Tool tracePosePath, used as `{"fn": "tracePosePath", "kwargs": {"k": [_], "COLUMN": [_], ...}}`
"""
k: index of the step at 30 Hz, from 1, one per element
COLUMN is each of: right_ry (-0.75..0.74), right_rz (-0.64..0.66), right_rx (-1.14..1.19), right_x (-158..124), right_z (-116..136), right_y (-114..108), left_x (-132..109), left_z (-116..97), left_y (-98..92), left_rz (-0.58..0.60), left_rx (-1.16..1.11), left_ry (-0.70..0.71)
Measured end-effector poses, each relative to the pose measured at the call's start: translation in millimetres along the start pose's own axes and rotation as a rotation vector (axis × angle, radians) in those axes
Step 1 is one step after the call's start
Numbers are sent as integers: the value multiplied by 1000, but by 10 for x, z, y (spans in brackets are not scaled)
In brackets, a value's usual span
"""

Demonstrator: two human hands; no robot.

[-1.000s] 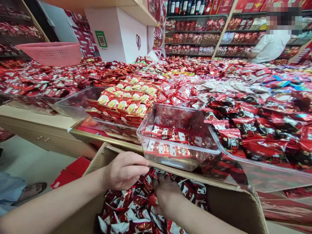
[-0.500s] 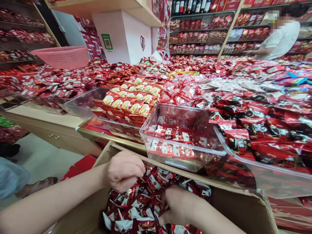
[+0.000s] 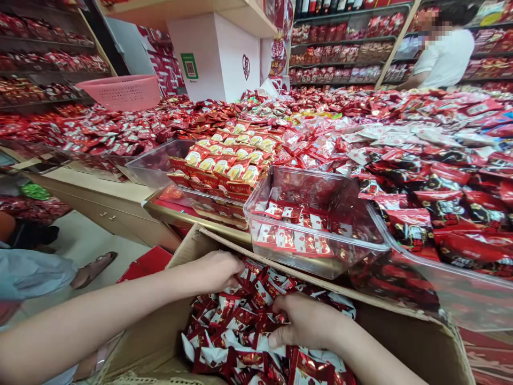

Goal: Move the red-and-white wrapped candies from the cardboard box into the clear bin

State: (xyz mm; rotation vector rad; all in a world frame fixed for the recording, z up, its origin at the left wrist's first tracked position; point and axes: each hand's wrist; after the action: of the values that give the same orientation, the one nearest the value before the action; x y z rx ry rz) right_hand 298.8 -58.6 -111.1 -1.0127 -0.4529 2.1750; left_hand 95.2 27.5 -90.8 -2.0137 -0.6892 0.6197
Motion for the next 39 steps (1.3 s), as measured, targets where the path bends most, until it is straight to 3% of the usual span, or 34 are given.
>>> {"fn": "tracePosePath", "kwargs": {"k": [3, 6, 12, 15, 18, 21, 25, 27, 29, 31, 34, 36, 39], "right_ry": [-97, -195, -78, -20, 40, 7, -209, -254, -247, -202, -121, -71, 29], "right_rz": [-117, -175, -127, -101, -110, -120, 34, 48, -69, -195, -292, -279, -244], "right_rx": [176, 413, 775, 733, 470, 400, 1019, 1313, 1436, 1402, 1059, 710, 199], "right_x": [4, -26, -195, -290, -367, -414, -402, -371, -344, -341, -386, -422, -428], "right_z": [64, 173, 294, 240, 170, 194, 341, 404, 440, 442, 355, 229, -17], "right_y": [-24, -58, -96, -82, -53, -42, -67, -85, -99, -102, -71, -23, 79], "left_x": [-59, -113, -185, -226, -260, -289, -325, -336, -344, -359, -396, -425, -462], "left_z": [-121, -251, -373, -388, -424, -486, -563, -589, -606, -607, -528, -406, -172], "left_y": [-90, -59, 38, 3, -59, -108, -140, -156, -189, -241, -329, -358, -323], "left_rz": [48, 83, 85, 41, 0, -66, -261, -382, -422, -383, -240, -83, 127], "left_rx": [-43, -291, -771, -818, -865, -912, -731, -540, -345, -180, -106, -79, 116], "left_ry": [-23, -124, -166, -182, -172, -123, 76, 346, 616, 737, 694, 575, 289]}}
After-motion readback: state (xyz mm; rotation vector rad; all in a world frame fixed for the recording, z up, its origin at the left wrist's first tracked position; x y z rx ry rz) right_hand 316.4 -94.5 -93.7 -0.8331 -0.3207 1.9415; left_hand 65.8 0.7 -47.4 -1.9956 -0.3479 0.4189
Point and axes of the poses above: each hand's wrist, its own x-axis towards the middle knuckle, its own y-axis out of the palm, z = x × y, and after that the axes turned 2 degrees about -y, right-handed
